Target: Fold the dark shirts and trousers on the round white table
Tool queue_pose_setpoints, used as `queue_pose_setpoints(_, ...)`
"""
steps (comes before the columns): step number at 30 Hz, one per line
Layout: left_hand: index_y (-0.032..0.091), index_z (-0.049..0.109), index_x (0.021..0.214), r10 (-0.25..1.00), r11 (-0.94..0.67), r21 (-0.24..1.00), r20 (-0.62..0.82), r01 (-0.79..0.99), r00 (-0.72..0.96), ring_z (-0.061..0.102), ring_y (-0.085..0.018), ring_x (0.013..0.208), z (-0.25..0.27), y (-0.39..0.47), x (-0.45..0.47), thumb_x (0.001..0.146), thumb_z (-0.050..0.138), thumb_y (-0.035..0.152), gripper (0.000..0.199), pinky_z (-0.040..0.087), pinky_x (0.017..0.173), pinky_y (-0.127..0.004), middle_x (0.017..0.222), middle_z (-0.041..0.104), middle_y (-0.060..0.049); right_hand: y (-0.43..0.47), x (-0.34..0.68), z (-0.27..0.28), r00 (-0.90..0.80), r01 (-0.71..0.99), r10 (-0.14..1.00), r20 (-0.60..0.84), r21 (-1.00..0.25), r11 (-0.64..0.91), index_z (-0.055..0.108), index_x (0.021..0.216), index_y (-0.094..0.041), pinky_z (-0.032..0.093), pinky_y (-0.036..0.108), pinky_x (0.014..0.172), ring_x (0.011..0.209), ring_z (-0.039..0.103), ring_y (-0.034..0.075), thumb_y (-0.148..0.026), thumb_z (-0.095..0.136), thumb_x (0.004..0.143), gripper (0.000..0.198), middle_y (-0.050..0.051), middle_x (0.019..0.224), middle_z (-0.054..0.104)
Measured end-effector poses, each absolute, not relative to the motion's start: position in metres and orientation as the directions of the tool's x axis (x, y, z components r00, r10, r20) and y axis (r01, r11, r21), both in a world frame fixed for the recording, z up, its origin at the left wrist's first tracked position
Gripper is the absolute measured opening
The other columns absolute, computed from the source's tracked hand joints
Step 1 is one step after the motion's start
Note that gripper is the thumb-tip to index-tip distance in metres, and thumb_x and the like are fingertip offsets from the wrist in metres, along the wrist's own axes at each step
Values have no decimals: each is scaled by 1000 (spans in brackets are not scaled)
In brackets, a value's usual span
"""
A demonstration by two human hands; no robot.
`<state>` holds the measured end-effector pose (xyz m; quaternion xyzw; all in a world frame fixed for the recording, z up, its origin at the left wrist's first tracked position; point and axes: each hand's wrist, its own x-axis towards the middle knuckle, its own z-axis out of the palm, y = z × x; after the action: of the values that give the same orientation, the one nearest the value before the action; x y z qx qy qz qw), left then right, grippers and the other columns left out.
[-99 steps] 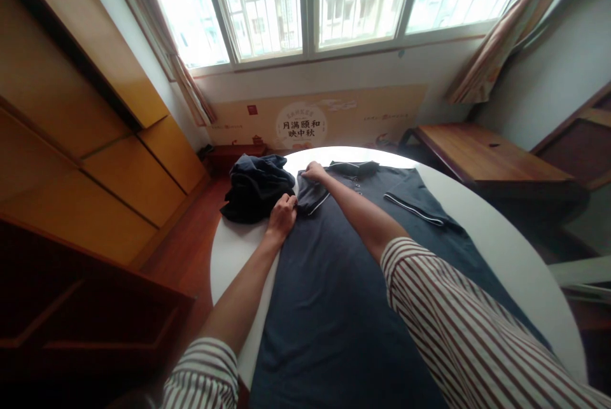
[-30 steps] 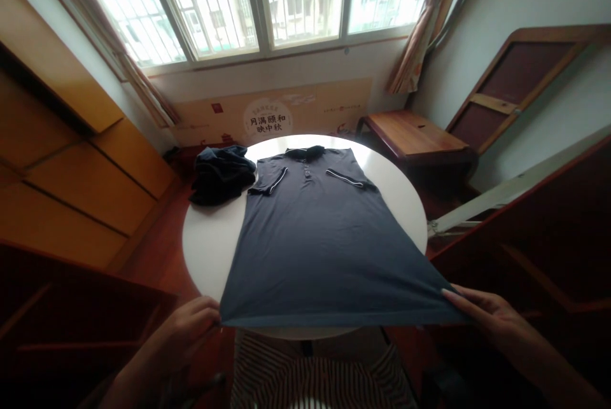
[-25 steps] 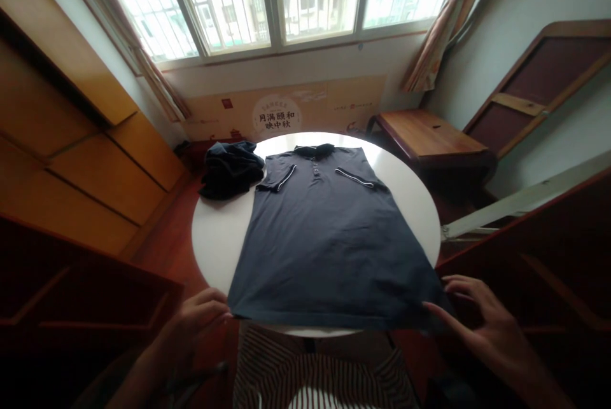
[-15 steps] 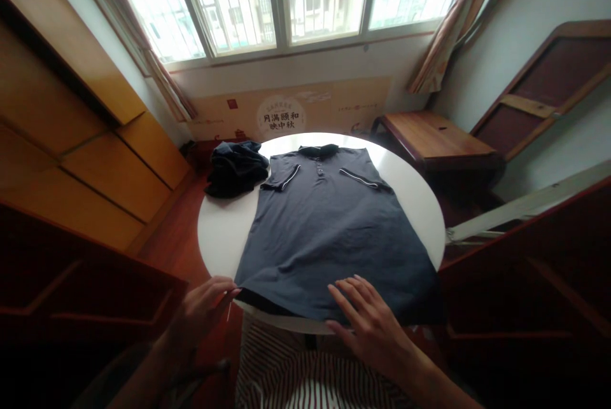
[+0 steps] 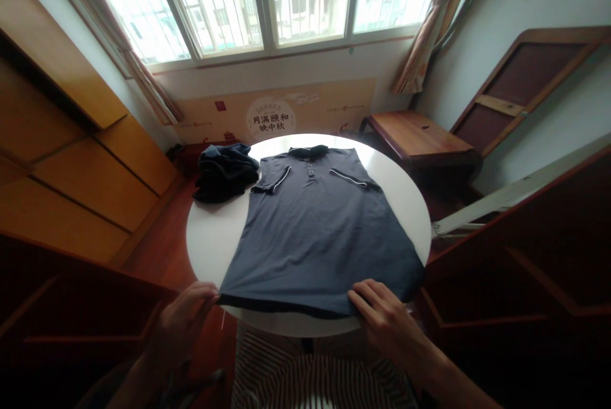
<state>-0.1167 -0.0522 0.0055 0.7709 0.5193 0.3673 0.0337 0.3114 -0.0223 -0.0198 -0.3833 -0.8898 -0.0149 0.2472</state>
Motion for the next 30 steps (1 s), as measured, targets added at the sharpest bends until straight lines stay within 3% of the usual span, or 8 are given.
queue_pose_setpoints(3, 23, 66, 96, 873, -386, 491, 469, 781, 137, 75, -13, 79, 2, -56, -126, 96, 58, 30, 11, 59, 75, -17, 94, 77, 0, -21, 351, -22, -480, 768, 724, 496, -162, 620, 66, 103, -16, 55, 36, 84, 95, 62, 24, 5, 44, 64, 50, 11, 102, 67)
queue_pose_setpoints(6, 23, 68, 92, 872, -391, 503, 471, 771, 135, 74, -12, 71, 5, -58, -130, 93, 62, 30, 9, 58, 70, -15, 84, 76, 3, -21, 399, -22, -356, 844, 773, 525, -175, 507, 64, 101, -18, 56, 38, 82, 94, 63, 26, 1, 45, 66, 44, 11, 101, 66)
queue_pose_setpoints(10, 22, 69, 89, 872, -484, 567, 377, 667, 312, 72, -13, 74, 14, -58, -124, 89, 65, 23, 3, 58, 72, -18, 83, 73, 0, -24, 447, -20, -225, 884, 816, 533, -241, 401, 63, 97, -22, 57, 39, 83, 93, 66, 26, -5, 45, 66, 39, 8, 103, 66)
queue_pose_setpoints(12, 21, 69, 93, 859, -511, 593, 316, 623, 404, 70, -13, 75, 19, -58, -119, 90, 61, 17, 10, 56, 69, -18, 83, 71, -2, -28, 459, -19, -195, 872, 844, 499, -307, 382, 63, 98, -23, 57, 38, 87, 96, 68, 25, -6, 43, 67, 41, 6, 109, 66)
queue_pose_setpoints(18, 22, 71, 98, 871, -487, 544, 244, 683, 426, 66, -11, 68, 29, -64, -110, 91, 53, 14, 21, 53, 64, -15, 80, 66, -2, -35, 472, -20, -250, 787, 883, 396, -449, 424, 64, 117, -28, 51, 36, 104, 120, 63, 23, -8, 41, 77, 50, 3, 135, 61)
queue_pose_setpoints(21, 24, 69, 111, 898, -437, 482, 193, 759, 394, 69, -14, 81, 23, -67, -105, 91, 59, 22, 22, 56, 76, -19, 95, 69, -4, -33, 471, -18, -292, 753, 877, 382, -474, 456, 68, 114, -29, 53, 33, 102, 116, 66, 21, -8, 43, 77, 49, 2, 131, 65)
queue_pose_setpoints(24, 27, 64, 124, 897, -441, 414, 192, 796, 397, 71, -17, 91, 7, -68, -99, 84, 72, 34, 41, 58, 82, -22, 110, 69, -6, -29, 467, -16, -314, 751, 865, 390, -456, 478, 72, 107, -27, 56, 31, 98, 109, 69, 20, -8, 44, 76, 46, 2, 124, 70)
queue_pose_setpoints(30, 27, 66, 123, 783, -621, 429, 297, 656, 547, 68, -13, 76, -15, -59, -99, 91, 59, 22, 33, 59, 68, -18, 93, 68, -5, -26, 470, -13, -314, 751, 870, 380, -462, 472, 74, 104, -25, 58, 35, 94, 107, 71, 23, -10, 44, 76, 44, 5, 121, 72)
